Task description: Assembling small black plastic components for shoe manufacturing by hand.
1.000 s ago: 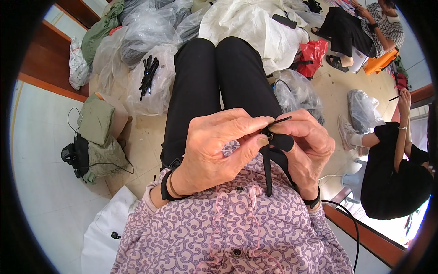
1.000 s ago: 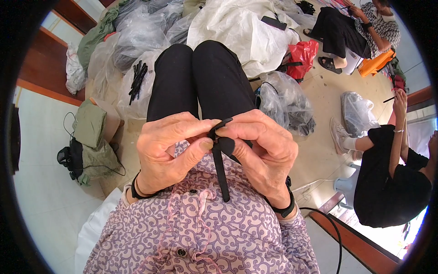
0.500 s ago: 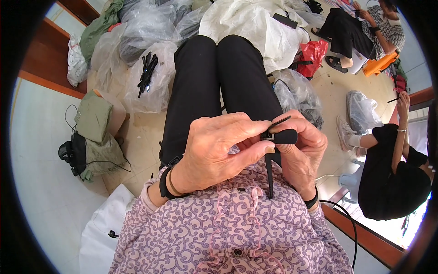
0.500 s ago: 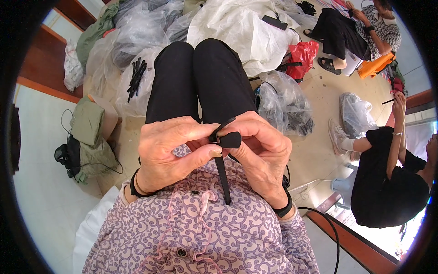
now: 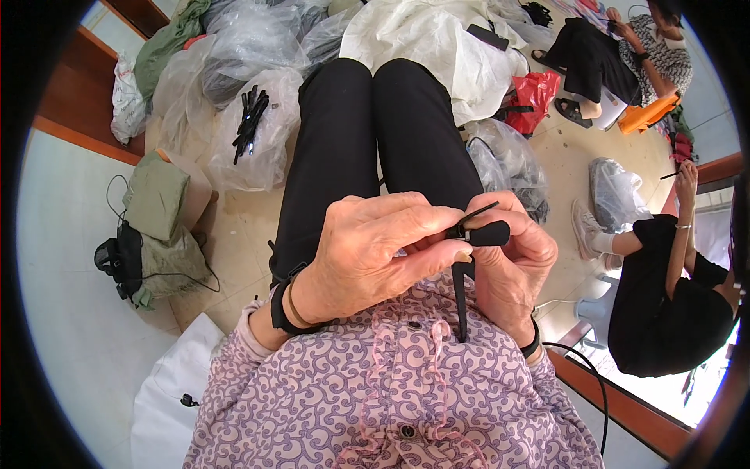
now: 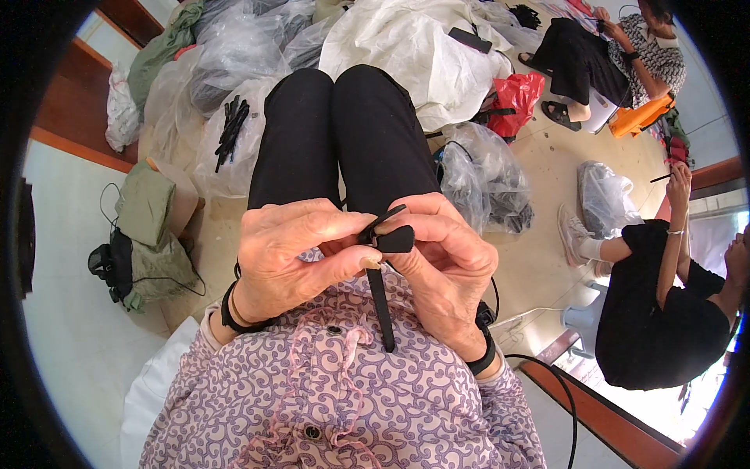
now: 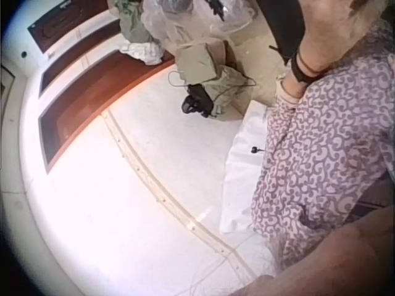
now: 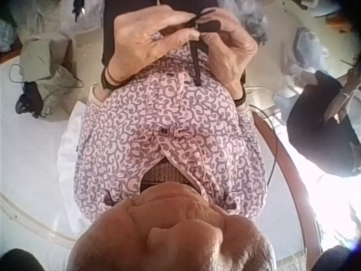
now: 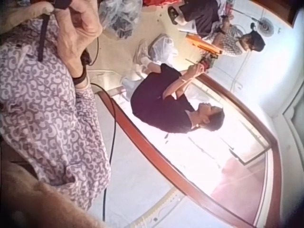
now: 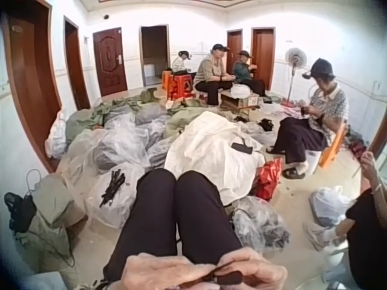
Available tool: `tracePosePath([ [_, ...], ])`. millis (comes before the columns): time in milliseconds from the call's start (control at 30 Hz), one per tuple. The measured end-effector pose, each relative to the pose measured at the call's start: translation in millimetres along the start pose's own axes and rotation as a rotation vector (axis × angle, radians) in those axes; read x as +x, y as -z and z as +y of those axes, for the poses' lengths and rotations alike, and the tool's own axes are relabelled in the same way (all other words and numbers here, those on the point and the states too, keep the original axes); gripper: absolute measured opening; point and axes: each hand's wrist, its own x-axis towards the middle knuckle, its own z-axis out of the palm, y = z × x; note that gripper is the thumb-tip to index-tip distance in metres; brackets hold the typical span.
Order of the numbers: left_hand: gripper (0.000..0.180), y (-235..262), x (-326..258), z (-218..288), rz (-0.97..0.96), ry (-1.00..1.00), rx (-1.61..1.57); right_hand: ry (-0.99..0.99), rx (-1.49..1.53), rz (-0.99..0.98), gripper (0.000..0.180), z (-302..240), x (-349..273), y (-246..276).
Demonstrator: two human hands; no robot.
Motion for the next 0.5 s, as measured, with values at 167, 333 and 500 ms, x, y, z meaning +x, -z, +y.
tracePosePath([
  [167, 0.029, 0, -1, -1, 0.008, -0.025, 0.007, 0.024, 0.064, -0.004, 0.021, 1, -1, 0],
  [333, 0.027, 2, -3, -1, 0.011, -0.037, 0.053, -0.087, 0.124, 0.108, 0.024, -6, 0, -11],
  [500, 0.025, -3, -5, 2, 0.075, -0.081, 0.067, 0.022, 0.055, -0.04, 0.022, -1, 2, -3],
])
